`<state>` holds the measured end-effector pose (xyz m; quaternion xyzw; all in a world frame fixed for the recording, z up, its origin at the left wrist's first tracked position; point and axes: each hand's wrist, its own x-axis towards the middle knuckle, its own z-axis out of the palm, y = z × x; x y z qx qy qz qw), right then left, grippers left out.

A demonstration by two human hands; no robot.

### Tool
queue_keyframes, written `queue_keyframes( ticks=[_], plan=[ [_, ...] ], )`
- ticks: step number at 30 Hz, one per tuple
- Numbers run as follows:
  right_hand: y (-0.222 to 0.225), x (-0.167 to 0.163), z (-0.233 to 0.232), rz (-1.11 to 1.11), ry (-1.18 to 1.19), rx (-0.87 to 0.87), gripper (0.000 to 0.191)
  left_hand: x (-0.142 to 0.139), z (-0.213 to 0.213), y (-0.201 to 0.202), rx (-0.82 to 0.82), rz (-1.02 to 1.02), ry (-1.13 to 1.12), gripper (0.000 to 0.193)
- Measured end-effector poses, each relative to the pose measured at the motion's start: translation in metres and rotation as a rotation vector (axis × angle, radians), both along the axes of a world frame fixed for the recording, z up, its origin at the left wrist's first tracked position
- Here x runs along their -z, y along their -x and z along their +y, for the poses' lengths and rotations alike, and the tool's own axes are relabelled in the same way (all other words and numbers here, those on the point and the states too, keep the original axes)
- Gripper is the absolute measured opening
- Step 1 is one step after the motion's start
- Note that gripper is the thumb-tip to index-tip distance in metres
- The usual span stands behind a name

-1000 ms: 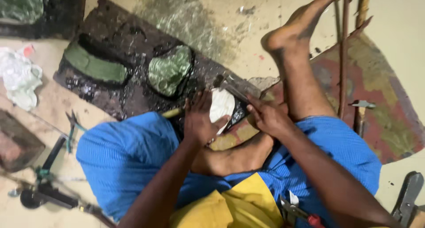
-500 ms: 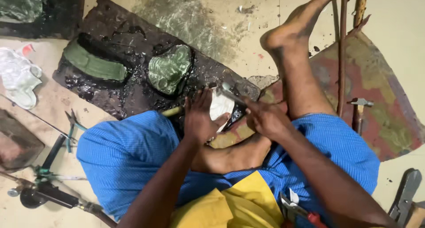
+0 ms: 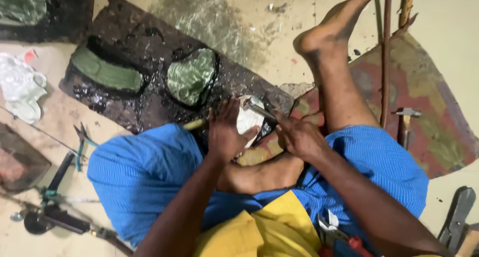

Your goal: The person sits on the workshop floor and uses red-handled shears to trim excess material from the edge of a white cast figurine, turning it while cutting. They then press the trimmed figurine into a mold cavity on a board and tap it with a rod to seat it.

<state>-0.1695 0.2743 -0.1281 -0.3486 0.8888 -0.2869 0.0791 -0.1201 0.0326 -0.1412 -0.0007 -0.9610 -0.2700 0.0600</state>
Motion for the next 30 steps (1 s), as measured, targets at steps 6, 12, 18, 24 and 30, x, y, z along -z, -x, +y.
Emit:
queue_keyframes(
  ticks=[6,12,18,24,30],
  plan=[
    [-0.005,-0.001,-0.005,0.158,0.162,0.066,0.055,0.006,0.000,-0.001,-0.028,-0.026,-0.009,0.094],
    [-0.010,0.019,-0.001,0.090,0.183,0.084,0.053,0.005,0.001,-0.001,-0.018,0.013,-0.015,0.094],
    [-0.010,0.014,-0.001,0.113,0.214,0.044,0.055,0.001,0.000,0.001,0.014,0.039,-0.002,0.094],
    [-0.009,-0.002,-0.007,0.048,-0.007,0.077,0.060,0.008,0.001,0.002,0.014,0.014,-0.009,0.096],
    [-0.001,-0.002,-0.006,0.119,0.060,0.147,0.052,0.004,0.000,0.000,-0.033,-0.034,-0.096,0.109]
  ],
)
